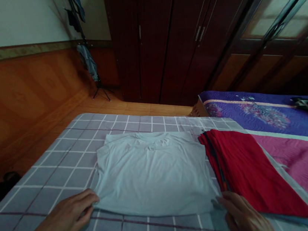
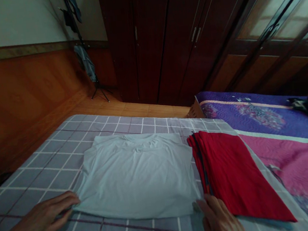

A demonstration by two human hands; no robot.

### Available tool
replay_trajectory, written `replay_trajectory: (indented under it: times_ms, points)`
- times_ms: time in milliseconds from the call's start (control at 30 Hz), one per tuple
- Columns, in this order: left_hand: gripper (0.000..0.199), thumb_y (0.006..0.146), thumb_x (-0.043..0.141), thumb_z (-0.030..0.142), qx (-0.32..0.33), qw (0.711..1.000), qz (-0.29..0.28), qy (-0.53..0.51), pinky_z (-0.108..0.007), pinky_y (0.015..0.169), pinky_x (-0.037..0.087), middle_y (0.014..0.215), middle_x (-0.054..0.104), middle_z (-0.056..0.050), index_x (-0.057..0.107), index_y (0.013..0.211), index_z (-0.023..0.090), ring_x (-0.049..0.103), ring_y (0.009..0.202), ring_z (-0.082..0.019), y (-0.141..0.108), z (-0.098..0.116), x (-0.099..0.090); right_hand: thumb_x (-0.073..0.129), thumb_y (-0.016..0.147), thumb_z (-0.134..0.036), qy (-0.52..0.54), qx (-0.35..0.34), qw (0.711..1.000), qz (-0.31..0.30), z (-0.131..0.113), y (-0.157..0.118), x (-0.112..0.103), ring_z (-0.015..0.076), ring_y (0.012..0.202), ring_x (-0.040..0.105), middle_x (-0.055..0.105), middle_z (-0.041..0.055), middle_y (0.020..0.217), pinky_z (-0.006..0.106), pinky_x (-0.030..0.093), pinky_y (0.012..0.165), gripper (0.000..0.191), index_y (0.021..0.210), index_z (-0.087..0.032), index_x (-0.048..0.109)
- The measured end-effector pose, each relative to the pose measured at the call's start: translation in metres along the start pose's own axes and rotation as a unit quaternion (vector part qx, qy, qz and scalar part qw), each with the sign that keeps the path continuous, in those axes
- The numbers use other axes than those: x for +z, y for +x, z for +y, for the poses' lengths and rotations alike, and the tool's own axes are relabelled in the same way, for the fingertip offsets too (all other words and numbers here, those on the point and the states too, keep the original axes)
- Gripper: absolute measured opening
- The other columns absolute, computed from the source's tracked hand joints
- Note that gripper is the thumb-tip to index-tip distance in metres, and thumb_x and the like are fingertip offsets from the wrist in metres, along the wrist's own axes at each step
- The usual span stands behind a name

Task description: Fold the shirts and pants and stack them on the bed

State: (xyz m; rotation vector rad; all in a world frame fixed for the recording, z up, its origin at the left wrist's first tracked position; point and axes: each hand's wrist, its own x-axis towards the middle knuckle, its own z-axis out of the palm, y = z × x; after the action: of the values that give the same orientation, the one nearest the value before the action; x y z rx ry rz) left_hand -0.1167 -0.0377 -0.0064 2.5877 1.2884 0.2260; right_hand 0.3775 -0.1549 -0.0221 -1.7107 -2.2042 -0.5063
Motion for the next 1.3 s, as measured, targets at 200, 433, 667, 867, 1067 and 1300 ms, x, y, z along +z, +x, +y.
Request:
replay_trajectory:
  times_ms: [200, 433, 667, 867, 1067, 1300]
  points:
    - [0.031, 0.089, 0.044, 0.039, -0.139, 0.989, 0.038, -0.026, -0.026, 0.076, 0.048, 0.104, 0.069, -0.003, 0.066, 0.103, 0.024, 0.066, 0.087, -0.020, 0.062, -0.020, -0.017, 0.048, 0.086, -0.020, 0.114, -0.048, 0.992, -0.010, -0.057, 0.060, 0.000, 0.0241, 0.103, 0.062, 0.061, 0.0122, 0.120, 0.035, 0.056, 0.079, 0.028, 0.111, -0.021, 0.061]
    - [0.024, 0.080, 0.055, 0.039, -0.295, 0.947, 0.124, -0.009, -0.030, 0.073, 0.044, 0.090, 0.068, -0.009, 0.066, 0.089, 0.020, 0.063, 0.085, -0.025, 0.138, -0.047, 0.004, 0.060, 0.085, -0.038, 0.263, -0.138, 0.939, -0.174, -0.161, 0.103, 0.043, 0.0350, 0.132, 0.037, 0.041, 0.0191, 0.143, 0.049, 0.040, 0.103, 0.048, 0.125, -0.013, 0.054]
    - [0.015, 0.078, 0.050, 0.028, -0.266, 0.936, 0.196, -0.121, -0.028, 0.075, 0.044, 0.082, 0.066, -0.004, 0.062, 0.078, 0.020, 0.062, 0.082, -0.021, 0.148, -0.056, 0.011, 0.055, 0.089, -0.041, 0.306, -0.165, 0.913, -0.212, -0.160, 0.101, 0.066, 0.0324, 0.140, 0.021, 0.029, 0.0144, 0.151, 0.048, 0.029, 0.111, 0.055, 0.138, -0.017, 0.044]
    - [0.014, 0.069, 0.054, 0.029, -0.266, 0.891, 0.255, -0.265, -0.028, 0.069, 0.045, 0.071, 0.065, -0.001, 0.061, 0.073, 0.018, 0.061, 0.072, -0.019, 0.158, -0.063, 0.018, 0.060, 0.085, -0.037, 0.293, -0.184, 0.907, -0.238, -0.160, 0.103, 0.071, 0.0368, 0.138, 0.021, 0.025, 0.0182, 0.150, 0.052, 0.030, 0.109, 0.060, 0.139, -0.015, 0.044]
    - [0.027, 0.060, 0.062, 0.031, -0.290, 0.820, 0.283, -0.404, -0.028, 0.066, 0.046, 0.075, 0.067, -0.003, 0.063, 0.081, 0.014, 0.062, 0.069, -0.018, 0.154, -0.066, 0.025, 0.065, 0.080, -0.030, 0.286, -0.241, 0.903, -0.212, -0.157, 0.097, 0.082, 0.0382, 0.139, 0.018, 0.022, 0.0185, 0.151, 0.056, 0.028, 0.108, 0.067, 0.140, -0.015, 0.039]
    - [0.044, 0.062, 0.069, 0.039, -0.266, 0.804, 0.262, -0.463, -0.030, 0.073, 0.049, 0.094, 0.069, -0.009, 0.062, 0.096, 0.012, 0.064, 0.081, -0.020, 0.150, -0.060, 0.020, 0.062, 0.083, -0.034, 0.295, -0.238, 0.896, -0.233, -0.155, 0.101, 0.075, 0.0378, 0.138, 0.019, 0.024, 0.0191, 0.151, 0.054, 0.026, 0.109, 0.064, 0.140, -0.016, 0.039]
